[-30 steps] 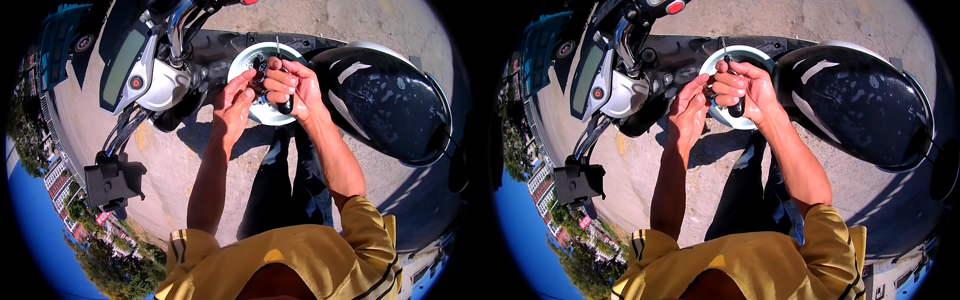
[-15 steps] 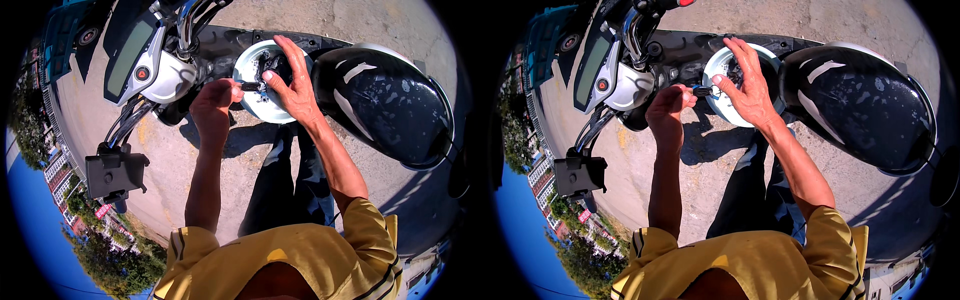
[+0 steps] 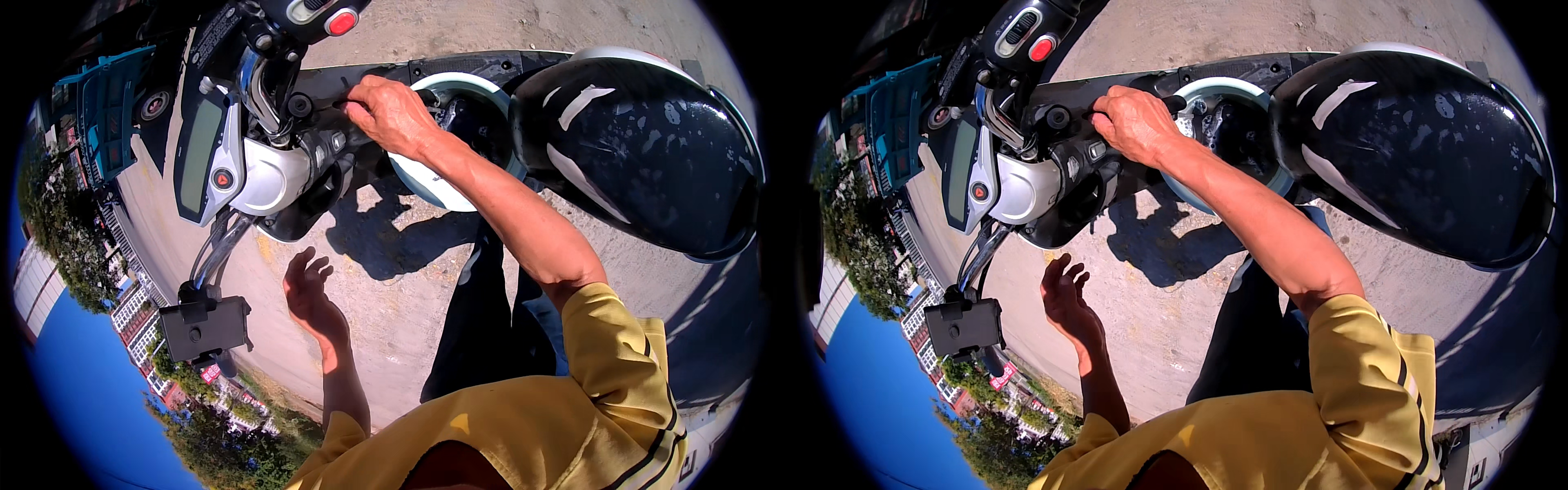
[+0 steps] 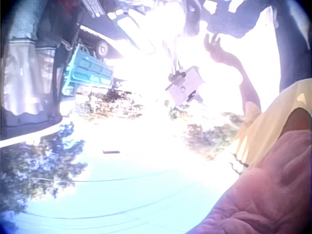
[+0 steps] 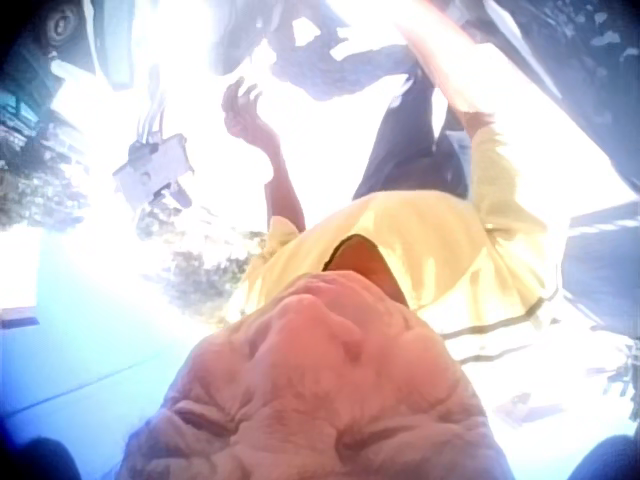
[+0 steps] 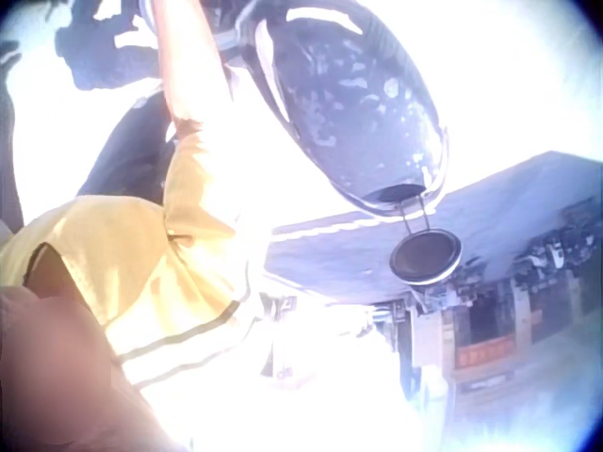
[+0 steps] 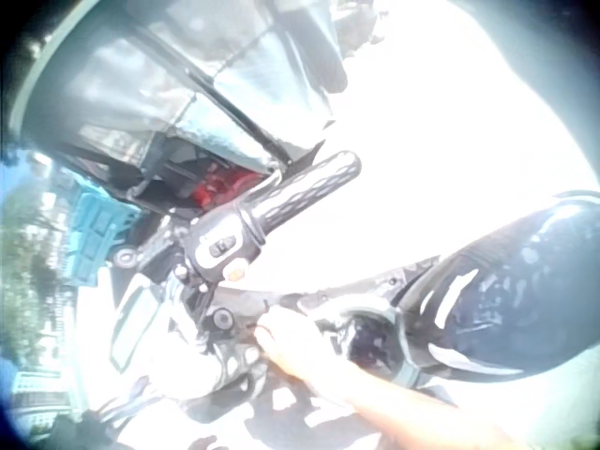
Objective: The person kneels and wipes the front fairing and wheel area of a white scooter with a black cloth, then stands to wipe the seat and handlebars. They open the seat to wipe the storage compartment interior before closing it.
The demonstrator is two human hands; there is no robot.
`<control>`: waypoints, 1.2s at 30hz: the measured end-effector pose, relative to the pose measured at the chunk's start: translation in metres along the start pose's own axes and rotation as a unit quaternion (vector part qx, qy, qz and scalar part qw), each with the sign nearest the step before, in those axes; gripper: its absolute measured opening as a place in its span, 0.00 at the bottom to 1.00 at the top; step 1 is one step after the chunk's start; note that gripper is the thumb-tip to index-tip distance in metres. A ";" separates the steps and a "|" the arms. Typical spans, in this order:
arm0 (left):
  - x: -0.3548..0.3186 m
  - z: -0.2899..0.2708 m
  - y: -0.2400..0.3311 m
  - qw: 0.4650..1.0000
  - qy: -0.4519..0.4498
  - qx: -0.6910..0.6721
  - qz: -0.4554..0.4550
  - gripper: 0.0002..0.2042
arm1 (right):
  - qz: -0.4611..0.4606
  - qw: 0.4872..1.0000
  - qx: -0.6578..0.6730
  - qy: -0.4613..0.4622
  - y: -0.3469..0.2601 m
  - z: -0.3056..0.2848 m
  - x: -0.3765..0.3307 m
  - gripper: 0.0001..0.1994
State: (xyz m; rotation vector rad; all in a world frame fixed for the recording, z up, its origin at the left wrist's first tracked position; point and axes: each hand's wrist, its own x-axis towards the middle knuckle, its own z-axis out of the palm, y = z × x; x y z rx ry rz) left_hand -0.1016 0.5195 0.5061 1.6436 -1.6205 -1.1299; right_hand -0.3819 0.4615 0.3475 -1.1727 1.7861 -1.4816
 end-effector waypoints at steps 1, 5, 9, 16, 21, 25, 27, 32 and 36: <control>-0.012 -0.022 -0.011 0.998 0.034 0.033 0.033 0.16 | -0.028 0.999 -0.040 0.001 0.003 0.011 0.010 0.11; -0.034 -0.089 -0.013 0.970 0.135 0.168 0.116 0.21 | -0.121 0.985 -0.119 0.000 0.018 0.035 0.041 0.06; -0.025 -0.126 0.007 0.933 0.246 0.217 0.150 0.27 | -0.247 0.949 -0.192 0.031 0.018 0.036 0.051 0.04; -0.001 -0.128 0.017 0.932 0.099 0.317 0.145 0.33 | -0.276 0.920 -0.254 -0.112 0.000 0.044 0.073 0.11; 0.002 -0.116 0.032 0.941 0.073 0.289 0.157 0.32 | -0.109 0.945 -0.167 -0.258 0.011 0.051 0.096 0.13; -0.020 -0.133 0.029 0.932 0.104 0.294 0.182 0.33 | 0.038 0.952 -0.036 -0.303 0.010 0.045 0.103 0.23; -0.032 -0.149 0.023 0.925 0.134 0.308 0.178 0.32 | 0.129 0.917 0.055 -0.374 0.000 0.043 0.113 0.22; -0.050 -0.153 0.027 0.919 0.157 0.326 0.156 0.32 | 0.252 0.875 0.269 -0.314 0.008 0.079 0.116 0.13; -0.048 -0.150 0.033 0.906 0.167 0.346 0.175 0.32 | 0.122 0.965 -0.023 -0.230 0.036 0.120 0.127 0.09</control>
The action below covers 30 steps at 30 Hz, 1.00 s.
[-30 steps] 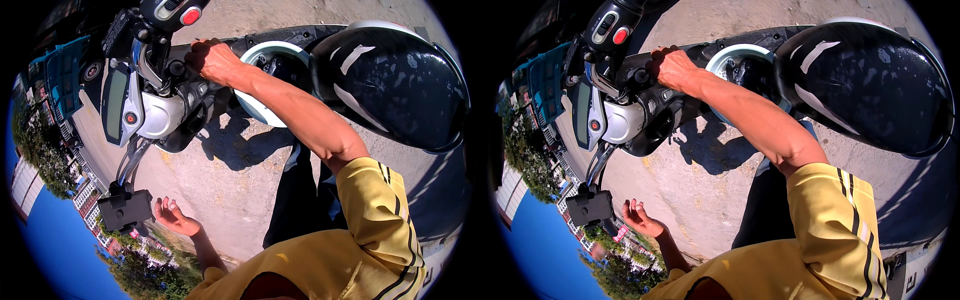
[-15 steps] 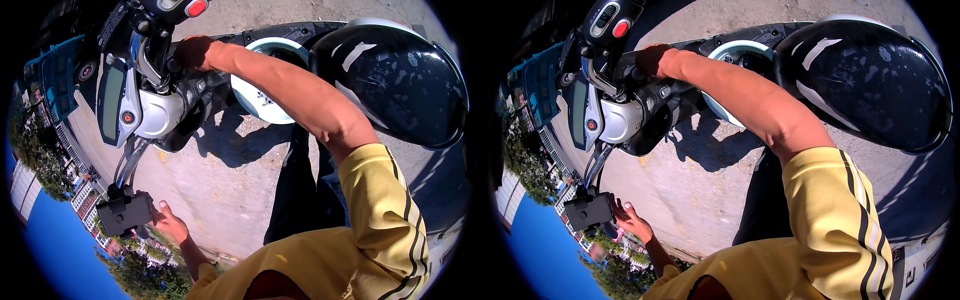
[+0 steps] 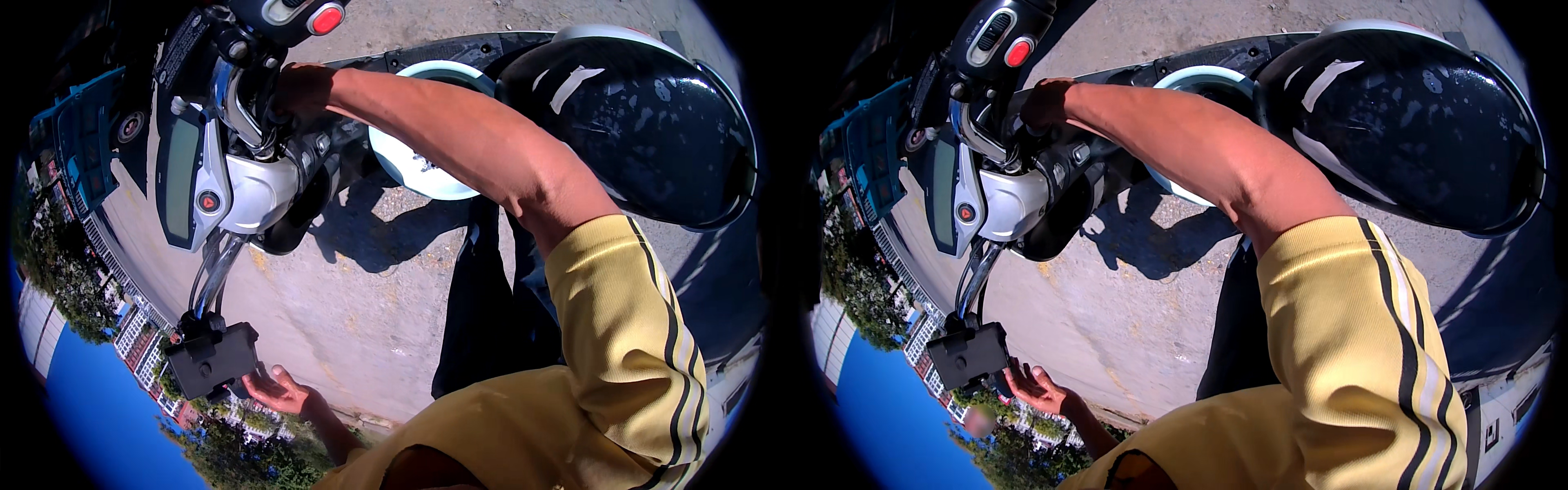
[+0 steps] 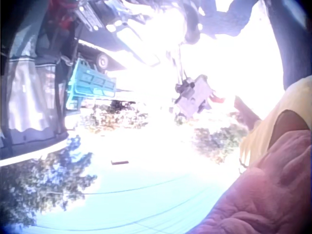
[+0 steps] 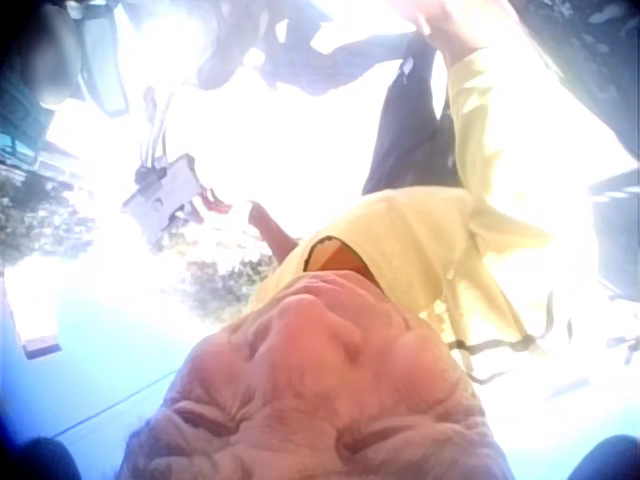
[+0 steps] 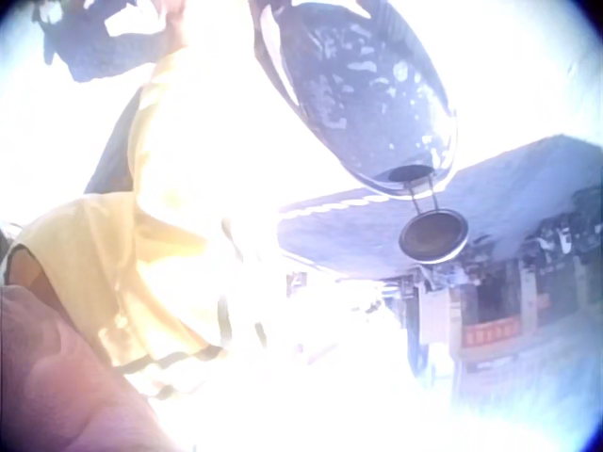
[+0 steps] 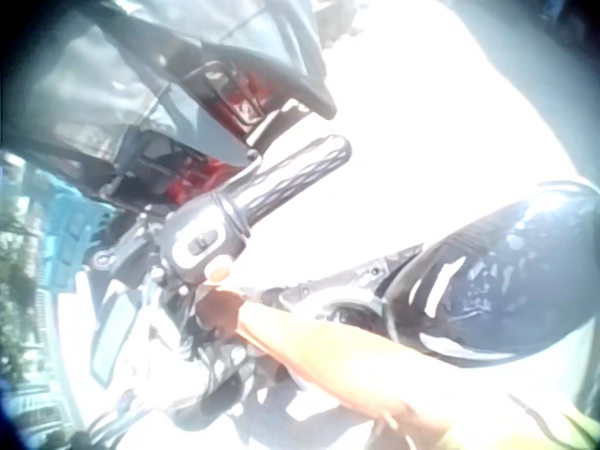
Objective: The person kneels and wipes the front fairing and wheel area of a white scooter with a black cloth, then stands to wipe the seat and handlebars. They open the seat to wipe the storage compartment interior before closing it.
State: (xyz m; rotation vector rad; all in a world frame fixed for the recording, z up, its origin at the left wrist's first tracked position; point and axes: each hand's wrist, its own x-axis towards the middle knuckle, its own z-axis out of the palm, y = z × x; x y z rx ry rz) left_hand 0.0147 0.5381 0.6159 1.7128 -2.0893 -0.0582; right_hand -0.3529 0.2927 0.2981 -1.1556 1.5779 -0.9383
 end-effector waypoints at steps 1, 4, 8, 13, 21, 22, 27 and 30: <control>0.001 0.000 0.000 1.000 0.005 -0.004 0.012 0.31 | -0.002 0.999 -0.042 0.008 0.001 0.001 0.002 0.12; -0.002 -0.009 -0.010 1.000 0.013 -0.003 0.011 0.30 | -0.008 0.996 -0.087 -0.017 -0.014 -0.003 -0.006 0.21; -0.006 -0.003 -0.020 0.996 -0.006 -0.089 0.012 0.24 | -0.045 0.994 -0.104 0.005 -0.007 -0.012 -0.020 0.19; -0.037 -0.001 -0.091 0.942 -0.124 -0.312 0.008 0.27 | 0.007 0.990 -0.138 0.029 -0.026 -0.002 -0.066 0.18; -0.060 0.046 0.014 0.974 -0.208 -0.037 0.078 0.17 | -0.047 0.873 -0.025 0.484 0.001 -0.136 -0.392 0.25; -0.063 0.050 0.019 0.972 -0.219 -0.034 0.082 0.18 | 0.010 0.836 -0.083 0.543 0.013 -0.160 -0.442 0.26; -0.067 0.068 0.037 0.953 -0.268 -0.120 0.074 0.19 | 0.349 0.616 -0.276 0.650 0.126 -0.274 -0.635 0.34; -0.063 0.071 0.055 0.941 -0.294 -0.144 0.086 0.18 | 0.429 0.666 0.082 0.604 0.161 -0.326 -0.674 0.41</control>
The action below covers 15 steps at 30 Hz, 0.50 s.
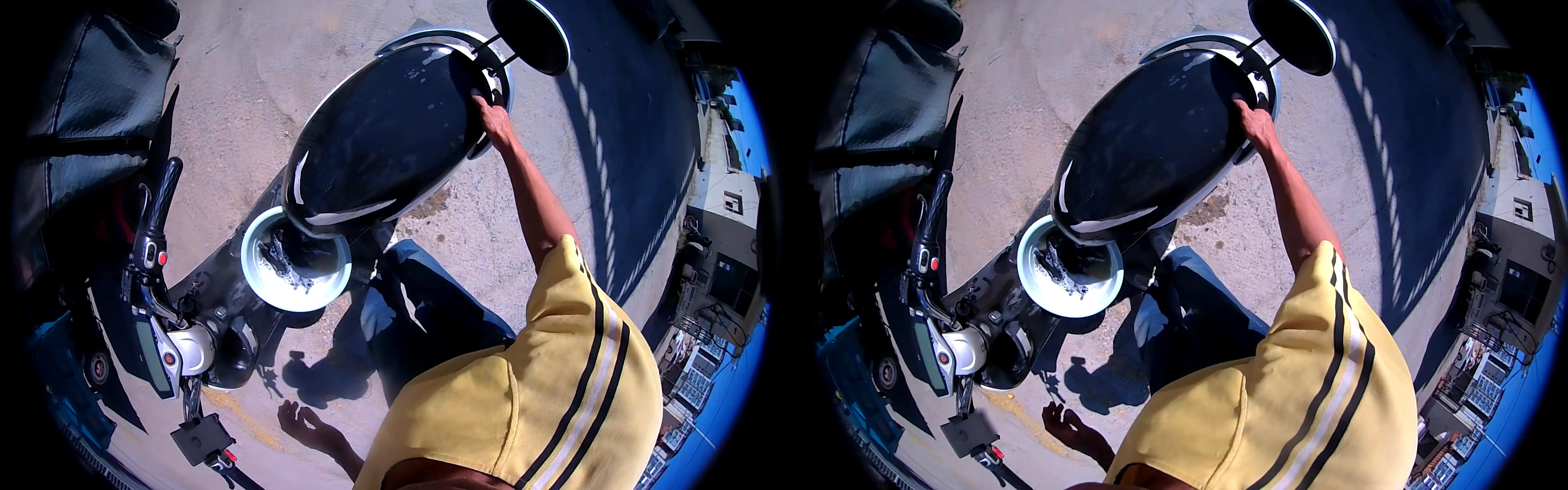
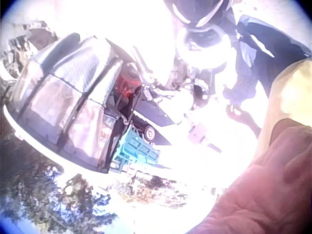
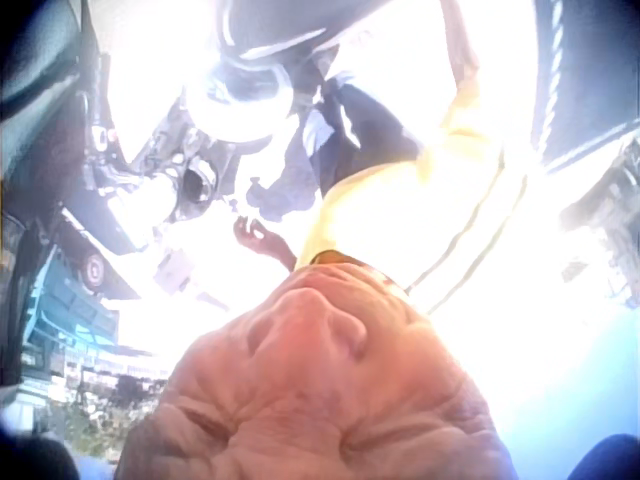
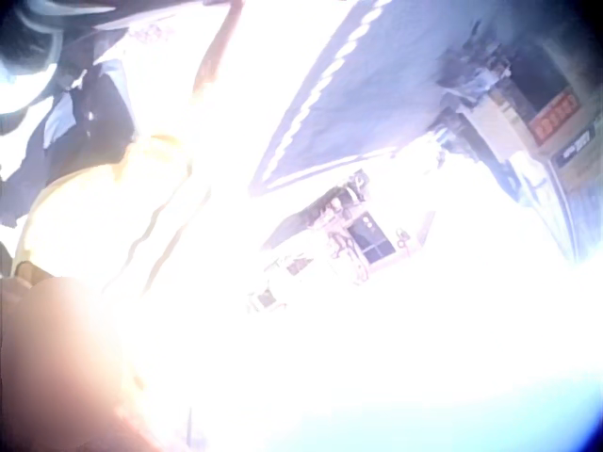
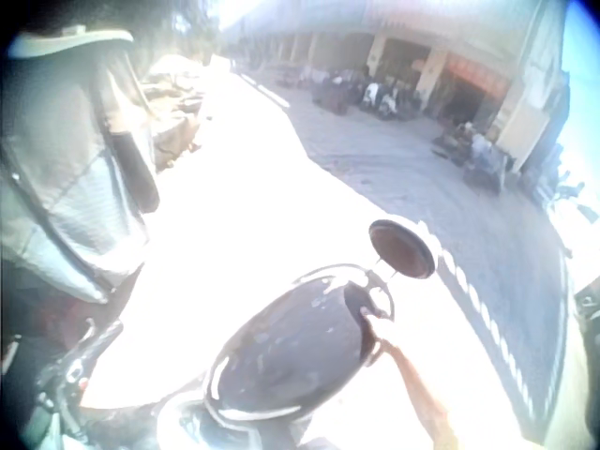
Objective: The person kneels and wipes the front fairing and wheel area of a white scooter with a black cloth, then stands to wipe the seat and handlebars. They open the seat to wipe the storage compartment interior before closing it.
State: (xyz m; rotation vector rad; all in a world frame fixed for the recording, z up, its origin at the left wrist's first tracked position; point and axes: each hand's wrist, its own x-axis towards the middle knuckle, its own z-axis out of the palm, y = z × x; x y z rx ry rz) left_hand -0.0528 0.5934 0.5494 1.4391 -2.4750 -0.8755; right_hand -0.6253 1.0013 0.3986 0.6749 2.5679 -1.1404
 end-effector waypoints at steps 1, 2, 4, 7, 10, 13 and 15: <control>0.003 0.000 0.001 1.000 -0.009 -0.005 0.010 0.18 | 0.022 0.994 0.093 -0.046 0.018 -0.001 0.026 0.44; 0.004 -0.005 0.003 1.000 -0.011 0.000 0.018 0.18 | 0.024 0.992 0.098 -0.075 0.005 0.002 0.023 0.44; 0.006 -0.008 0.000 0.999 -0.008 -0.006 0.042 0.17 | 0.034 0.988 0.102 -0.110 -0.019 -0.002 0.013 0.45; 0.007 -0.002 0.007 0.998 -0.011 -0.027 0.057 0.17 | 0.031 0.986 0.121 -0.115 -0.030 -0.013 0.011 0.46; 0.002 0.005 0.007 0.997 -0.028 -0.034 0.062 0.18 | -0.027 0.991 0.112 -0.073 -0.050 -0.021 -0.007 0.55; -0.001 0.006 0.039 0.993 -0.070 -0.093 0.030 0.19 | -0.126 0.987 0.100 0.017 -0.086 -0.034 -0.093 0.66; -0.001 0.013 0.029 0.991 -0.060 -0.106 0.049 0.19 | -0.169 0.970 0.174 -0.005 -0.103 -0.030 -0.162 0.64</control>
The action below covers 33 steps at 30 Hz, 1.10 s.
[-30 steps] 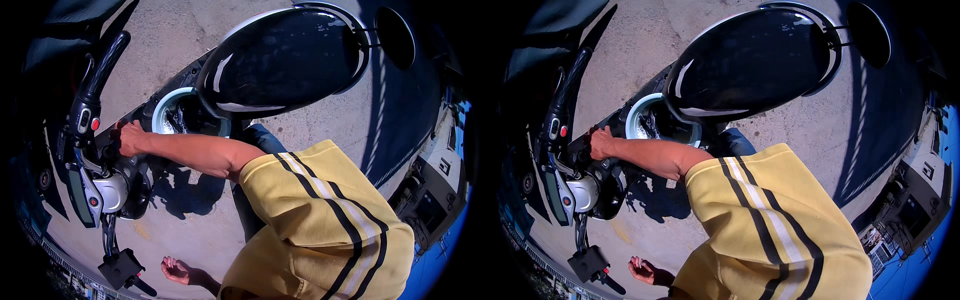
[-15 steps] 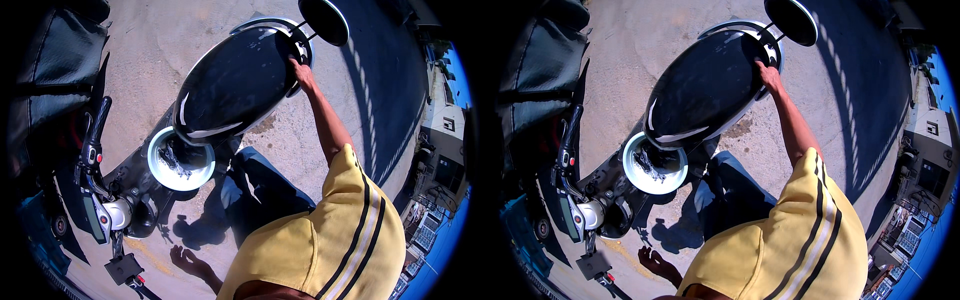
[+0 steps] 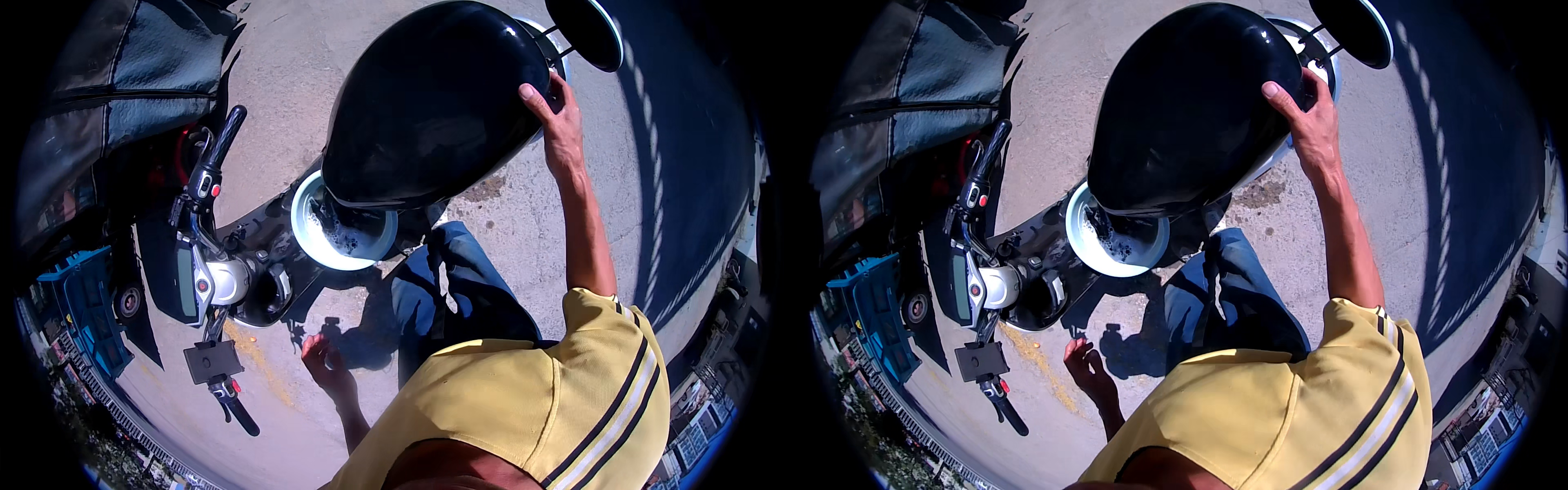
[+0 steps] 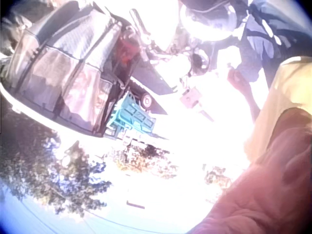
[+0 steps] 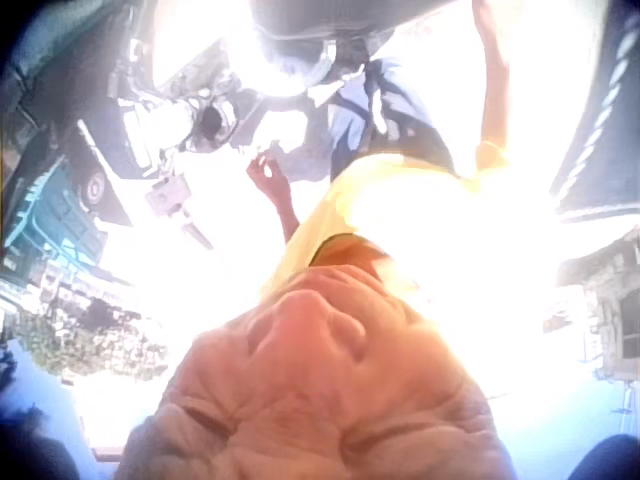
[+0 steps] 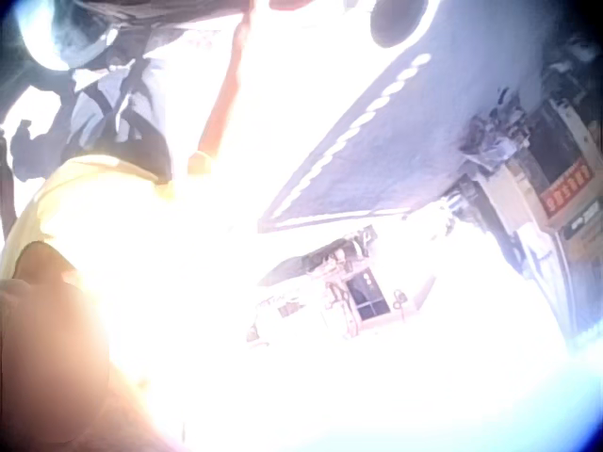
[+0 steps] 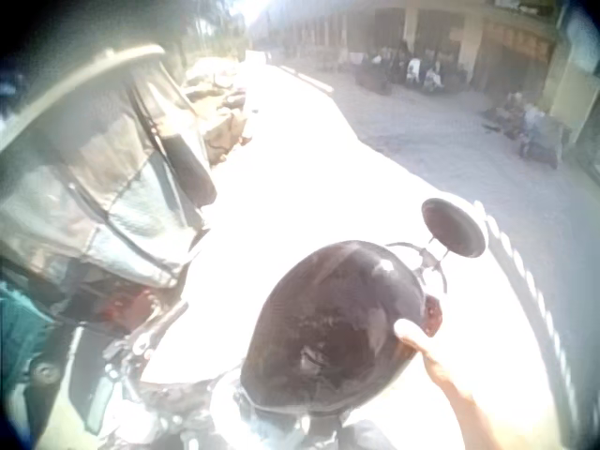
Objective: The person kneels and wipes the front fairing and wheel area of a white scooter with a black cloth, then stands to wipe the seat and handlebars. They open the seat to wipe the storage compartment interior before closing it.
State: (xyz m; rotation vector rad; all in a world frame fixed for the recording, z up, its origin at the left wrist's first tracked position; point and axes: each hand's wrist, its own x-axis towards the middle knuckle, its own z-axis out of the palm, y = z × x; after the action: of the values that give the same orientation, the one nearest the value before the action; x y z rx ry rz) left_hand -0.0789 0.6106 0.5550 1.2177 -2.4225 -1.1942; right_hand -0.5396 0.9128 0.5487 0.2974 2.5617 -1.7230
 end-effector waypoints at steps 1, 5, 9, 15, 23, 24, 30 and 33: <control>0.003 0.005 -0.003 1.000 -0.008 -0.025 -0.006 0.20 | -0.027 0.999 0.028 -0.031 -0.023 0.009 -0.030 0.63; 0.042 0.031 0.006 0.993 -0.085 -0.079 0.010 0.23 | -0.092 0.988 0.101 -0.066 -0.082 0.060 -0.103 0.60; 0.079 0.059 -0.026 0.979 -0.183 0.016 -0.085 0.27 | -0.117 0.983 0.107 -0.091 -0.092 0.078 -0.134 0.59; 0.099 0.111 -0.067 0.982 -0.150 -0.102 0.058 0.35 | -0.236 0.918 0.195 -0.253 -0.094 0.118 -0.190 0.49; 0.125 0.079 -0.038 0.970 -0.181 -0.059 0.152 0.29 | -0.320 0.893 0.174 -0.263 -0.107 0.187 -0.260 0.32; 0.129 0.080 -0.033 0.966 -0.188 -0.057 0.166 0.28 | -0.314 0.894 0.182 -0.261 -0.101 0.184 -0.255 0.30; 0.103 0.089 -0.063 0.987 -0.029 -0.005 0.160 0.28 | -0.180 0.948 0.067 -0.254 -0.001 0.121 -0.238 0.23; 0.090 0.107 -0.068 0.994 -0.005 -0.007 0.107 0.35 | -0.113 0.973 -0.077 -0.185 0.080 0.066 -0.223 0.23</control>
State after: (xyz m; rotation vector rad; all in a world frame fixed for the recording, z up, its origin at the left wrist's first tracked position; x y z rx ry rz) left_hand -0.1476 0.5831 0.4178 0.9205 -2.4722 -1.1527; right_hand -0.3109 0.8508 0.4815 -0.3054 2.4980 -1.4557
